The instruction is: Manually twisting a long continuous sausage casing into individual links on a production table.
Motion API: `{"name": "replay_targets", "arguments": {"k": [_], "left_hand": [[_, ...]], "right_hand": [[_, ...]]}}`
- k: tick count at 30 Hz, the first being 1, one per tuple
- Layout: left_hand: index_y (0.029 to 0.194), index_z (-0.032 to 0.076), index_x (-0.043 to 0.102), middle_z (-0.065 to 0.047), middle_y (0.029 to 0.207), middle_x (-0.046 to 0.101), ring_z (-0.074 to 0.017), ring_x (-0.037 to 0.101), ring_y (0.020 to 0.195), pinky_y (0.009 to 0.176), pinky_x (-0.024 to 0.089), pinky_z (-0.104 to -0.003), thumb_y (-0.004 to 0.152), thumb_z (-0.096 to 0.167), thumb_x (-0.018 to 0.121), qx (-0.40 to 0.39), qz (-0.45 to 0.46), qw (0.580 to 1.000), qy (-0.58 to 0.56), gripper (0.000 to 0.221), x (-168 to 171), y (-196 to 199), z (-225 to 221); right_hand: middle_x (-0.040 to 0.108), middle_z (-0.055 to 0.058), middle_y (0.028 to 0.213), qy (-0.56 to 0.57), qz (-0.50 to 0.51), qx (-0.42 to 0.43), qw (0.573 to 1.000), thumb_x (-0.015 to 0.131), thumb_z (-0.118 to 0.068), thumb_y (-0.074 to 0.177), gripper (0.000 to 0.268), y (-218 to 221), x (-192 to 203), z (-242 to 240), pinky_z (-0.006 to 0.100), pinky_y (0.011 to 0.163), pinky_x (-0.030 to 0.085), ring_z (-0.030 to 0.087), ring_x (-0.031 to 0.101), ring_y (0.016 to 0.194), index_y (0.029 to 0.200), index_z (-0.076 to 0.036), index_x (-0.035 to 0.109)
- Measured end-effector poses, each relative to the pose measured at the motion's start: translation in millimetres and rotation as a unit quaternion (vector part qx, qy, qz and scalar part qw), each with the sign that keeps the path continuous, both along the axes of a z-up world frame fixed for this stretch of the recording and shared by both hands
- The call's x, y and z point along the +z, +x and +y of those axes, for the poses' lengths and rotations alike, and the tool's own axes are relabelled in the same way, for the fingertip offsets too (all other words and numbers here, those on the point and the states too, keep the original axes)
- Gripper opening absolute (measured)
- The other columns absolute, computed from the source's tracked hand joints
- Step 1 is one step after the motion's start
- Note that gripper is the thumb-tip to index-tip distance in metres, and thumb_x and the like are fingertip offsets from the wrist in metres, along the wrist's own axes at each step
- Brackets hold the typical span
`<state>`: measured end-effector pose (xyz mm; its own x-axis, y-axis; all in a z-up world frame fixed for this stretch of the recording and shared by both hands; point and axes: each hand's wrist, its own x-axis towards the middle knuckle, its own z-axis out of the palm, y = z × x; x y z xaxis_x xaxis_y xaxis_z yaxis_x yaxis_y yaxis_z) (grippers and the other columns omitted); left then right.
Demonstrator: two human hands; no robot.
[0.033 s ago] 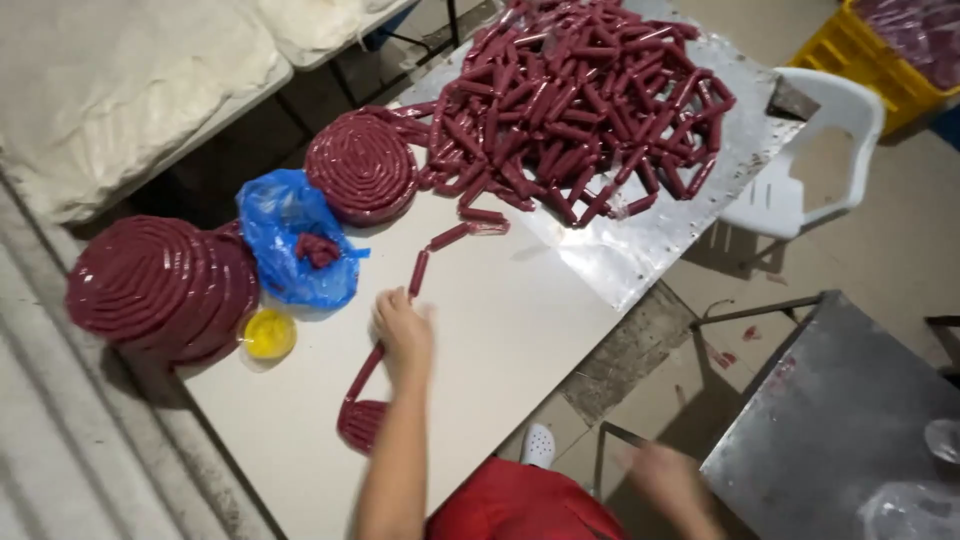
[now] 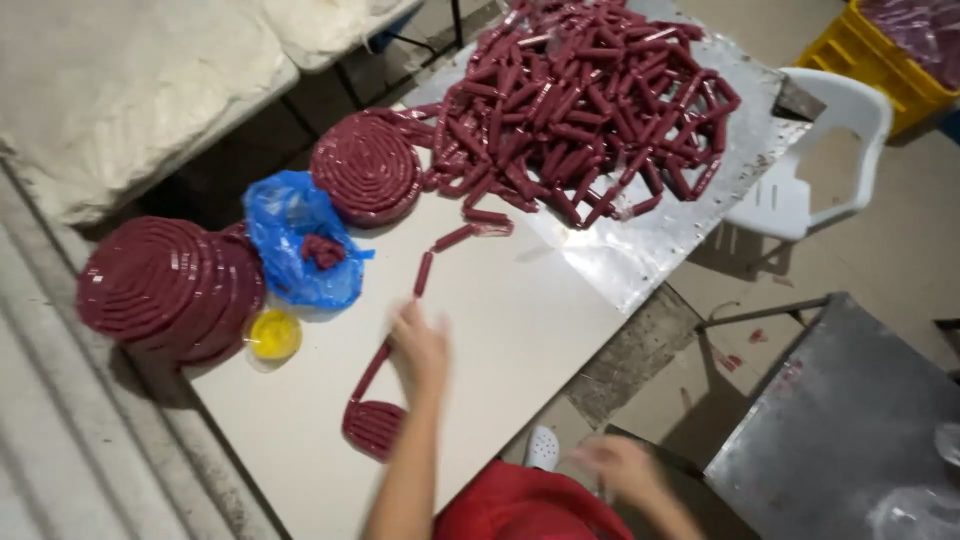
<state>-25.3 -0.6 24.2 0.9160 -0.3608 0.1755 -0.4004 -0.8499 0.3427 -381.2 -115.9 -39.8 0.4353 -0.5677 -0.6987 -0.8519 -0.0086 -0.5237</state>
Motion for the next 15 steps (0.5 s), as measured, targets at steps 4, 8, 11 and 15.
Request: {"name": "replay_targets", "arguments": {"k": [4, 8, 11, 15], "left_hand": [[0.066, -0.006, 0.078, -0.024, 0.097, 0.077, -0.0373, 0.074, 0.106, 0.099, 0.056, -0.047, 0.093, 0.038, 0.063, 0.064, 0.531, 0.715, -0.450, 0.054, 87.5, -140.1, 46.7], [0.147, -0.004, 0.047, -0.025, 0.137, 0.062, -0.0329, 0.054, 0.135, 0.118, 0.042, -0.046, 0.081, -0.004, 0.079, 0.270, 0.393, 0.739, -0.475, 0.074, -17.4, -137.9, 169.8], [0.152, 0.002, 0.043, -0.027, 0.147, 0.053, -0.0347, 0.045, 0.143, 0.121, 0.035, -0.048, 0.085, 0.013, 0.081, 0.315, 0.290, 0.797, -0.425, 0.078, 37.7, -86.1, 182.8], [0.120, 0.031, 0.071, 0.007, 0.123, 0.073, -0.0168, 0.066, 0.121, 0.109, 0.045, -0.040, 0.077, 0.054, 0.086, 0.191, 0.328, 0.916, -0.133, 0.051, 31.8, 6.5, 113.6]], "right_hand": [[0.080, 0.006, 0.108, -0.018, -0.317, 0.228, 0.920, 0.068, -0.046, 0.097, 0.032, 190.8, 25.8, 39.2, 0.041, 0.093, 0.056, 0.027, 0.075, 0.104, 0.111, -0.020, 0.081], [0.076, 0.007, 0.099, 0.366, -0.337, 0.134, 0.857, 0.074, -0.021, 0.093, 0.016, 224.3, 29.8, 98.2, 0.027, 0.071, 0.054, 0.013, 0.068, 0.077, 0.105, -0.010, 0.078], [0.077, 0.000, 0.096, 0.196, -0.305, 0.287, 0.887, 0.073, -0.024, 0.089, 0.012, 216.0, -26.2, 122.9, 0.033, 0.086, 0.055, 0.016, 0.072, 0.091, 0.098, -0.022, 0.080], [0.076, 0.006, 0.108, -0.050, -0.253, 0.167, 0.952, 0.060, -0.026, 0.094, 0.025, 215.6, -4.6, 3.4, 0.040, 0.102, 0.051, 0.025, 0.071, 0.111, 0.112, -0.020, 0.077]]}}
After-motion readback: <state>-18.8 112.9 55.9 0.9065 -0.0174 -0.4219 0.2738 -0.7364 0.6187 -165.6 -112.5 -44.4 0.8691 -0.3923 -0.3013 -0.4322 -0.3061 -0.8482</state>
